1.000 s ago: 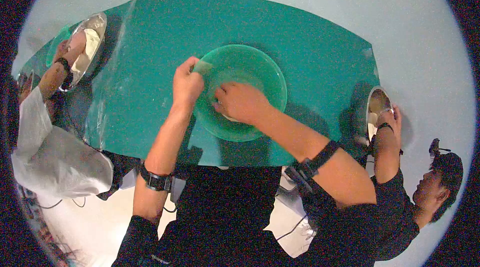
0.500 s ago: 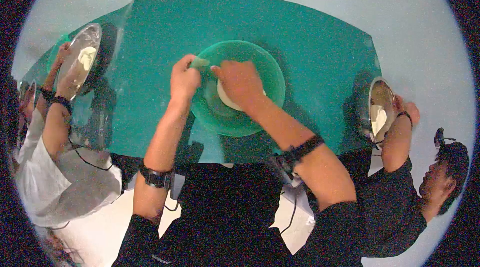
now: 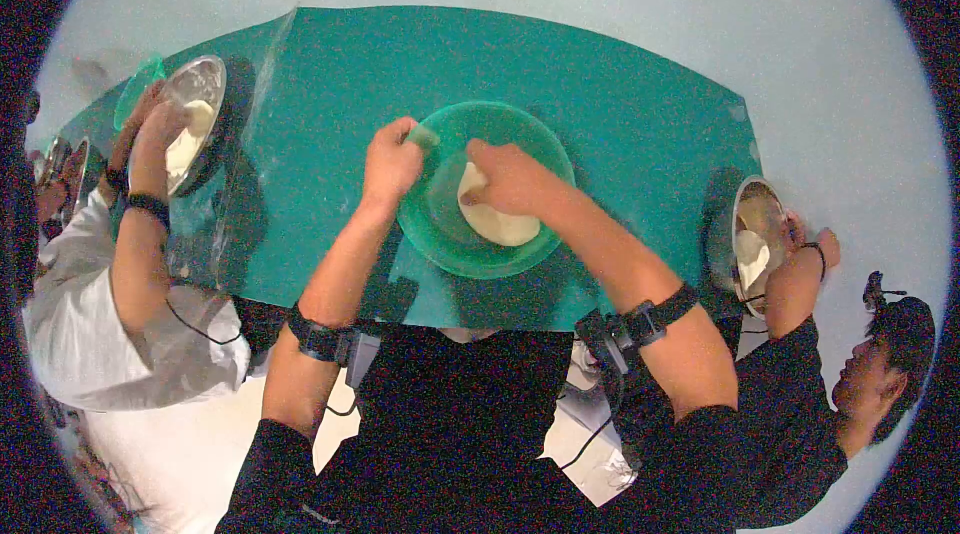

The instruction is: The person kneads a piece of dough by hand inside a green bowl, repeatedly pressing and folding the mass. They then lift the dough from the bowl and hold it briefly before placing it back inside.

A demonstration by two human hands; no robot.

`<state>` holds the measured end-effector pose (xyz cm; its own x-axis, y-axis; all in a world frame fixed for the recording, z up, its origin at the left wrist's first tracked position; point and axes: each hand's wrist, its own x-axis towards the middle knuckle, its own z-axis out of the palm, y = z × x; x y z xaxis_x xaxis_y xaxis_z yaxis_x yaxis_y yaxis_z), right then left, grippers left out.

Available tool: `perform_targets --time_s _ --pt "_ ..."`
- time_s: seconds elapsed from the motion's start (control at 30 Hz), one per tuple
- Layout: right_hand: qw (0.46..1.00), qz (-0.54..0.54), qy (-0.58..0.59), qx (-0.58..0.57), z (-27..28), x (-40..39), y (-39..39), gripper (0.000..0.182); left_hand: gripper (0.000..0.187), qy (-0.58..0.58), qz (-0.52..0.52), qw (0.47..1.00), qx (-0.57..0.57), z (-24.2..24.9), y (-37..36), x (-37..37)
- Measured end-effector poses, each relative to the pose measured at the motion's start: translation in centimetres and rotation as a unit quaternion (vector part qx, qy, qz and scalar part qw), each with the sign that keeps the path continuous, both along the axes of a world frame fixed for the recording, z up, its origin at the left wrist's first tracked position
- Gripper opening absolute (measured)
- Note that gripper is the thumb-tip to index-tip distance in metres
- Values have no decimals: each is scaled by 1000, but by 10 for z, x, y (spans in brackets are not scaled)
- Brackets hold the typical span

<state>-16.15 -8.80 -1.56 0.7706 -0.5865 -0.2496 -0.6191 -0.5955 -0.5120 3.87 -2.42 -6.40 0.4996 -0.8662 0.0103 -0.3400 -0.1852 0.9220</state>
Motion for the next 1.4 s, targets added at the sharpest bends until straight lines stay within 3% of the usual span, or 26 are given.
perform_targets --time_s 0.17,0.27,0.37,0.47,0.57,0.67,0.77,0.87,0.97,1.07,1.1,1.17,1.4 --pt "991 -55 -110 54 20 -13 3 53 19 23 -12 1000 13 -4 4 0" --pt "901 -152 -224 339 -7 -26 -16 52 20 -7 -6 1000 9 2 1 -4" --pt "896 -207 -189 344 3 -11 -13 51 20 -7 -4 1000 13 3 2 -6" --pt "937 -216 -106 253 3 5 -32 56 21 -2 -6 1000 3 3 3 -6" --pt "885 -226 -168 372 6 8 -37 62 21 5 -5 1000 -8 2 4 -5" --pt "957 -129 -65 252 -14 4 -35 58 22 16 -7 1000 4 3 2 -6" --pt "968 -121 -119 185 -27 2 -8 53 22 5 -10 1000 11 4 3 -6" --pt "986 32 -149 -64 -22 -9 32 48 22 -1 -6 1000 6 4 2 -7" --pt "992 74 -76 -66 -4 -6 59 36 22 2 0 1000 4 10 6 -11" --pt "996 37 55 -54 -16 18 52 37 22 4 -8 1000 -6 10 7 -7" --pt "985 40 -15 -166 -17 24 52 36 22 -8 -8 1000 -27 8 7 -6" --pt "912 44 -145 -382 -20 30 49 36 22 4 -16 999 -43 -1 6 -7" --pt "930 59 -118 -343 -39 45 14 26 19 42 -41 998 -24 3 10 -3"
